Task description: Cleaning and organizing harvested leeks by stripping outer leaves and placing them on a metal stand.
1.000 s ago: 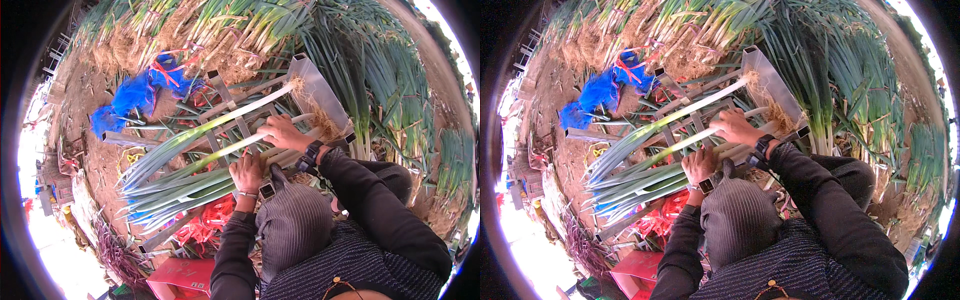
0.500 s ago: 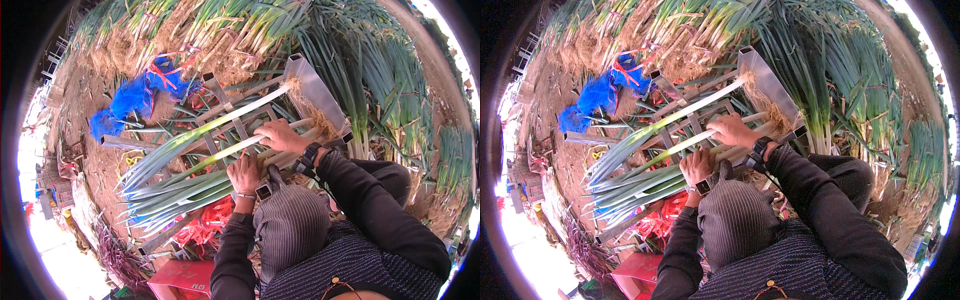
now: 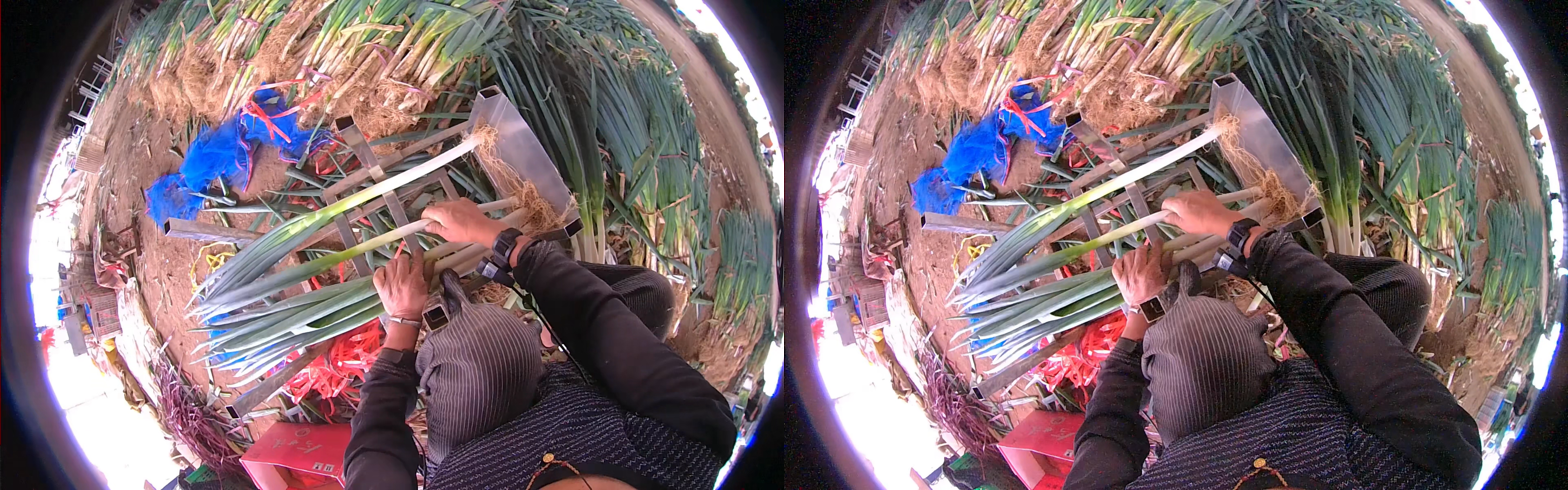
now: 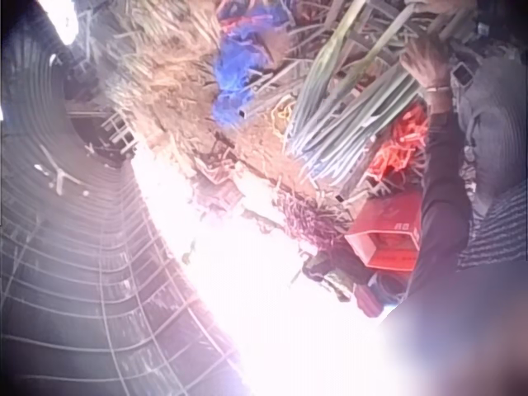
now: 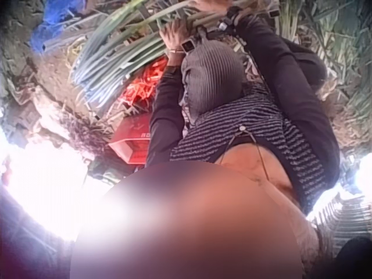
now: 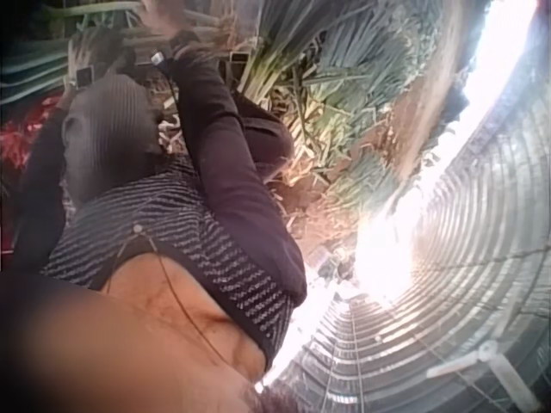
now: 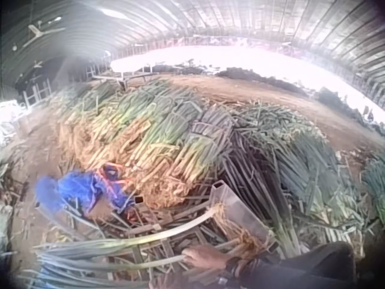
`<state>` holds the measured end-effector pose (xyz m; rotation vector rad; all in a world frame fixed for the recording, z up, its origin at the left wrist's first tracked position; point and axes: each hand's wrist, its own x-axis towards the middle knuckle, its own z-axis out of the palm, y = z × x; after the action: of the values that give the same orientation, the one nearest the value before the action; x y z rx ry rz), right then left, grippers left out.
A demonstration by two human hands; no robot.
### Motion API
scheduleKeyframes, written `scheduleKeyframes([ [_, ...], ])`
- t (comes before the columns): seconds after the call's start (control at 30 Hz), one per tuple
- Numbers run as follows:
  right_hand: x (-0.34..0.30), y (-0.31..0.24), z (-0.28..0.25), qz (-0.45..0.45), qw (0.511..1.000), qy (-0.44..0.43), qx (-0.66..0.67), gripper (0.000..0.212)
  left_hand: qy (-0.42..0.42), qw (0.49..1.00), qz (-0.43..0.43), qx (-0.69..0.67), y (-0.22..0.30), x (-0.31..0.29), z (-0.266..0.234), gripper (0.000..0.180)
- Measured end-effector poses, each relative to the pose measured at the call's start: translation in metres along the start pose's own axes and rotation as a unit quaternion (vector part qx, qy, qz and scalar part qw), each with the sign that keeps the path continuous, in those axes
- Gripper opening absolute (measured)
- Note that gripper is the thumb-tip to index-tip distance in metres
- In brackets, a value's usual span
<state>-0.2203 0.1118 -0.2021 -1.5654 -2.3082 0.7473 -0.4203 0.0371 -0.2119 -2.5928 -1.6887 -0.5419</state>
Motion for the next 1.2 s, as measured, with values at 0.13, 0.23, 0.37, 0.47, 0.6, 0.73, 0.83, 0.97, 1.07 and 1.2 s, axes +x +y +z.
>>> scheduleKeyframes([
  [0.13,0.002,-0.021,-0.01,-0.019,0.998,0.056,-0.016,0.022,-0.017,1.0,-0.009,0.0,-0.001,-0.001,0.001,0.031],
  [0.23,0.007,-0.04,-0.017,-0.078,0.99,0.104,-0.058,0.024,-0.018,1.0,-0.013,0.008,-0.002,-0.002,0.002,0.031],
  [0.37,0.028,-0.063,-0.029,-0.121,0.972,0.165,-0.113,0.026,-0.007,1.0,-0.004,0.023,-0.006,-0.004,0.005,0.035],
  [0.47,0.041,-0.055,-0.03,-0.109,0.975,0.159,-0.109,0.025,0.008,1.0,0.006,0.026,-0.003,-0.002,0.005,0.037],
  [0.6,0.042,-0.054,-0.032,-0.073,0.989,0.104,-0.079,0.027,-0.011,1.0,-0.011,0.013,-0.002,-0.004,0.006,0.038],
  [0.73,0.031,-0.069,-0.088,-0.114,0.97,0.189,-0.103,0.023,0.0,1.0,0.006,0.016,0.002,-0.001,0.002,0.035],
  [0.83,0.018,-0.084,-0.155,-0.133,0.939,0.282,-0.145,0.018,0.02,0.999,0.014,0.031,-0.006,-0.004,0.007,0.035],
  [0.97,-0.02,-0.053,-0.227,-0.074,0.952,0.287,-0.081,0.023,0.021,0.999,0.012,0.035,-0.011,-0.007,0.008,0.036],
  [1.07,-0.058,-0.009,-0.257,-0.008,0.949,0.316,0.022,0.029,0.01,1.0,0.003,0.03,-0.007,-0.006,0.009,0.036],
  [1.2,-0.103,0.066,-0.263,0.082,0.942,0.303,0.121,0.03,0.003,1.0,-0.002,0.017,-0.005,-0.005,0.008,0.035],
])
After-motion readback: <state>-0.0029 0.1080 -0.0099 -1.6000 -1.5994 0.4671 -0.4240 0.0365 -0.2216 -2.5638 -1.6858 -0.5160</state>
